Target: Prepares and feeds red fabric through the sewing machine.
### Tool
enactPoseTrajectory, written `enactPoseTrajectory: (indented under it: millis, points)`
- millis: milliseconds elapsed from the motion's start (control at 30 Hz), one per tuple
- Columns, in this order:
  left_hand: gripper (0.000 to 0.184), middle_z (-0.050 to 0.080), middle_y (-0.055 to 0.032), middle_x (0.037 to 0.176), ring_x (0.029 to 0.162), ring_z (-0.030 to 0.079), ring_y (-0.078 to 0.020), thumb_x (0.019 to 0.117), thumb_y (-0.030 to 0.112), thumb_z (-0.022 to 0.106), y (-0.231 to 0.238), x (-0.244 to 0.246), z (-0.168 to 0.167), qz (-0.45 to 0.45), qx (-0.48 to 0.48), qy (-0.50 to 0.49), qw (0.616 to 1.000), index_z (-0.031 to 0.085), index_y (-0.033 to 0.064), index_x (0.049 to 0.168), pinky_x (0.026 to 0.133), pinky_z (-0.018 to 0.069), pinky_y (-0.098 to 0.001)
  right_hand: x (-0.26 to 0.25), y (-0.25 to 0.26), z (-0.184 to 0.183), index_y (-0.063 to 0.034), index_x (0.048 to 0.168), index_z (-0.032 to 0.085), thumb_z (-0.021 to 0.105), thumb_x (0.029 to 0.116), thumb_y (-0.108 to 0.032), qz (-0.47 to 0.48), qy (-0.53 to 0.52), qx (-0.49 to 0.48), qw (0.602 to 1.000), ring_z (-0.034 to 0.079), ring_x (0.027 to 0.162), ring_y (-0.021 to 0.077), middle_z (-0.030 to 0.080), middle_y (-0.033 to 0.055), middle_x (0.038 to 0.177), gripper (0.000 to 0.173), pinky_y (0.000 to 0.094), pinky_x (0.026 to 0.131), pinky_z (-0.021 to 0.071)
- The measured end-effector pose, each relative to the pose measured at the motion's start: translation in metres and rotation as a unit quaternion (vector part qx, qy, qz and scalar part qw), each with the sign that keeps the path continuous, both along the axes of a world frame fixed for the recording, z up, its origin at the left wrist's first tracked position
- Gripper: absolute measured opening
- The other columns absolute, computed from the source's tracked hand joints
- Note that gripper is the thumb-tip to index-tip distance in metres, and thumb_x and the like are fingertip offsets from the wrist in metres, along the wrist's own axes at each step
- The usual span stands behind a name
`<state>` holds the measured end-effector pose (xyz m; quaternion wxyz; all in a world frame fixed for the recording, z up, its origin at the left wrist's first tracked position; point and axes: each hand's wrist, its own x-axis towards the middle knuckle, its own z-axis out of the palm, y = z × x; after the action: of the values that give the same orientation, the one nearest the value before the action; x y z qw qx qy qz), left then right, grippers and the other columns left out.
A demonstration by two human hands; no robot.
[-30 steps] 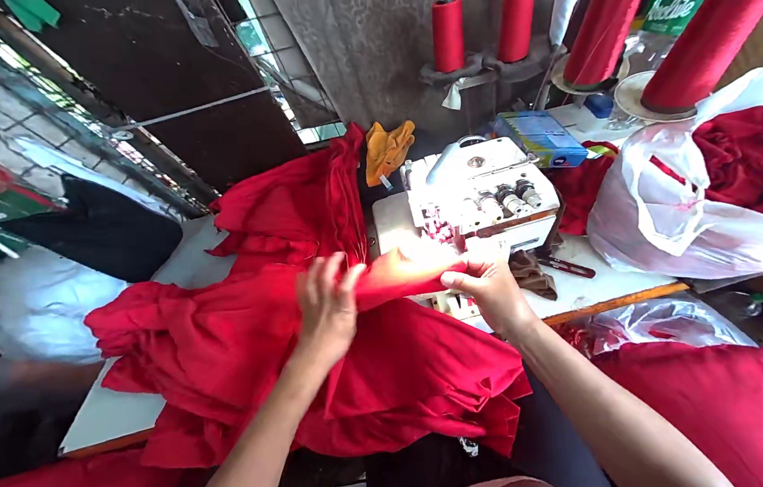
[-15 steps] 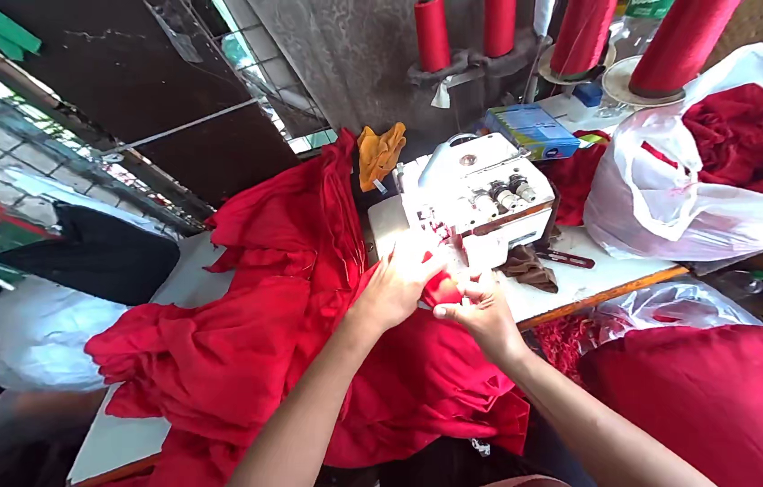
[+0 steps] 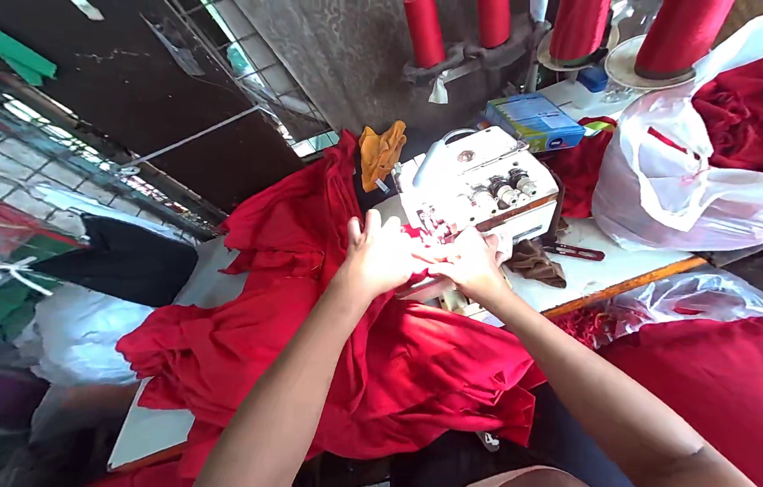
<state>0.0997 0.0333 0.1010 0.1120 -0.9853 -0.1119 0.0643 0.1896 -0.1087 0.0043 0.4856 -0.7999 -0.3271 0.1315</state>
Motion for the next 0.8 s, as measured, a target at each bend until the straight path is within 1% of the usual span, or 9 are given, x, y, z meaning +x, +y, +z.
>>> enactPoseTrajectory:
  millis: [100,267,333,400,467,600,633,733,800]
  points:
    - [0.018,0.061,-0.0073,0.111,0.120,0.048,-0.0356,0.0905,0.034,0.068,0.016,0.008,-0.003,0.002,0.028,-0.016,0.999,0.076,0.0196,0.096,0.097,0.0351,-0.0592,0.005,0.000,0.000,-0.0124,0.098,0.081,0.079,0.0857,-0.033,0.036,-0.026,0.007,0.999,0.049,0.120,0.0360,0.060,0.0152,0.114,0.024,0.0647,0.098,0.0333]
    - [0.023,0.065,-0.0105,0.107,0.119,0.050,-0.0406,0.0772,0.025,0.063,0.024,0.000,0.005,-0.168,-0.071,-0.158,0.970,0.077,0.0131,0.090,0.091,0.0400,-0.0620,0.002,-0.010,0.014,-0.0017,0.101,0.075,0.075,0.0895,-0.035,0.104,0.032,0.007,0.994,0.046,0.125,0.0400,0.061,0.0190,0.119,0.035,0.0671,0.099,0.0323]
    - [0.017,0.068,-0.0054,0.097,0.112,0.056,-0.0330,0.0753,0.022,0.063,0.025,-0.004,0.005,-0.252,-0.147,-0.177,0.940,0.074,0.0121,0.082,0.095,0.0401,-0.0561,-0.002,-0.016,0.025,-0.0042,0.106,0.077,0.076,0.0907,-0.029,0.133,0.061,0.045,0.988,0.054,0.119,0.0298,0.065,0.0141,0.116,0.029,0.0576,0.100,0.0393]
    - [0.013,0.069,0.0006,0.087,0.103,0.060,-0.0218,0.0763,0.020,0.059,0.024,-0.004,0.000,-0.301,-0.199,-0.173,0.916,0.071,0.0139,0.078,0.099,0.0403,-0.0468,-0.006,-0.016,0.030,-0.0063,0.102,0.076,0.075,0.0921,-0.025,0.156,0.060,0.078,0.983,0.064,0.098,0.0137,0.071,0.0068,0.103,0.021,0.0393,0.090,0.0513]
    - [0.014,0.067,0.0049,0.084,0.098,0.059,-0.0144,0.0778,0.019,0.057,0.022,-0.005,-0.006,-0.293,-0.239,-0.149,0.914,0.071,0.0160,0.079,0.092,0.0415,-0.0386,-0.013,-0.019,0.032,-0.0041,0.100,0.077,0.075,0.0920,-0.022,0.155,0.078,0.096,0.980,0.062,0.098,0.0147,0.069,0.0090,0.104,0.019,0.0396,0.090,0.0492]
    - [0.021,0.071,-0.0013,0.093,0.102,0.059,-0.0258,0.0849,0.013,0.058,0.017,-0.002,-0.008,-0.233,-0.188,-0.073,0.951,0.077,0.0152,0.092,0.092,0.0395,-0.0514,-0.025,-0.031,0.003,-0.0066,0.093,0.078,0.079,0.0872,-0.021,0.106,0.145,0.149,0.972,0.066,0.085,0.0079,0.071,0.0055,0.095,0.015,0.0291,0.079,0.0564]
    - [0.022,0.073,-0.0030,0.099,0.105,0.061,-0.0281,0.0885,0.013,0.056,0.015,0.002,-0.010,-0.227,-0.162,-0.039,0.960,0.078,0.0154,0.095,0.093,0.0387,-0.0534,-0.029,-0.034,-0.009,-0.0057,0.091,0.078,0.080,0.0852,-0.019,0.096,0.159,0.164,0.969,0.065,0.090,0.0095,0.071,0.0057,0.094,0.015,0.0313,0.083,0.0545]
    - [0.019,0.073,-0.0065,0.096,0.099,0.064,-0.0325,0.0902,0.013,0.058,0.014,0.015,-0.014,-0.229,-0.097,0.011,0.969,0.077,0.0145,0.092,0.080,0.0419,-0.0556,-0.027,-0.030,-0.033,-0.0055,0.084,0.076,0.080,0.0833,-0.014,0.076,0.166,0.206,0.961,0.063,0.079,0.0045,0.068,0.0012,0.083,0.010,0.0251,0.075,0.0543]
    - [0.016,0.070,-0.0087,0.093,0.102,0.060,-0.0356,0.0927,0.020,0.063,0.015,0.014,-0.003,-0.166,-0.078,0.026,0.983,0.077,0.0136,0.090,0.083,0.0411,-0.0573,-0.016,-0.020,-0.031,-0.0073,0.086,0.077,0.079,0.0842,-0.022,0.066,0.098,0.171,0.978,0.063,0.088,0.0090,0.069,0.0020,0.086,0.015,0.0342,0.085,0.0516]
